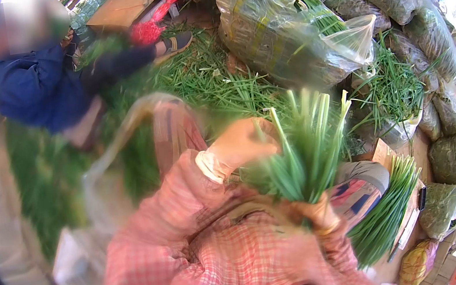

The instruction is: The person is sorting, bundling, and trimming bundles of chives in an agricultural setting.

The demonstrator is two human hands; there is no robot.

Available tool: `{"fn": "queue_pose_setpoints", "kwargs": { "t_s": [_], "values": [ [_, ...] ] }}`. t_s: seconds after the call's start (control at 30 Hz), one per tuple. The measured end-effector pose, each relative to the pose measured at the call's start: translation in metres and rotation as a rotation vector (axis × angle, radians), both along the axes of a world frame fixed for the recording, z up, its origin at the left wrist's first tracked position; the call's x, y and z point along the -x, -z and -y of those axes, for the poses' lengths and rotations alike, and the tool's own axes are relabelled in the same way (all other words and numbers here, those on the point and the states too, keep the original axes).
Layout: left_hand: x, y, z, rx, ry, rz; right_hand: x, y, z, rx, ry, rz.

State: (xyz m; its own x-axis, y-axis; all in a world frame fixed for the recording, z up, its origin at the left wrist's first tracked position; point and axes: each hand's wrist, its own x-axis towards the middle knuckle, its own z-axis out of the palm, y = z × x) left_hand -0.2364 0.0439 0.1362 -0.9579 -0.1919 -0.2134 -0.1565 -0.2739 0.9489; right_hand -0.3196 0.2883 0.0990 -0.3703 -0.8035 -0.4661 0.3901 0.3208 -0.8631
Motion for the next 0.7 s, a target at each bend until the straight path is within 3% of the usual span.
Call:
{"fn": "queue_pose_setpoints", "kwargs": {
  "t_s": [0.13, 0.27, 0.37, 0.4, 0.5, 0.63, 0.7],
  "values": [
    [-0.009, 0.005, 0.01, -0.032, 0.051, 0.05, -0.007, 0.015, -0.004, 0.104, 0.034, -0.165],
    [-0.013, 0.006, 0.027, 0.158, 0.153, 0.191, -0.011, 0.032, -0.015, 0.155, 0.017, -0.271],
    [-0.016, -0.004, 0.033, 0.266, 0.204, 0.1, -0.011, 0.029, -0.011, 0.131, -0.084, -0.385],
    [-0.015, -0.003, 0.035, 0.289, 0.247, 0.258, -0.011, 0.027, -0.01, 0.113, -0.135, -0.446],
    [-0.019, 0.023, 0.044, 0.474, 0.458, 0.093, -0.015, 0.035, -0.013, 0.085, -0.144, -0.629],
    [-0.015, 0.025, 0.044, 0.572, 0.665, 0.054, -0.02, 0.03, -0.018, -0.011, -0.192, -0.567],
    [-0.012, 0.019, 0.043, 0.497, 0.721, 0.348, -0.019, 0.028, -0.019, -0.019, -0.211, -0.575]
  ]
}}
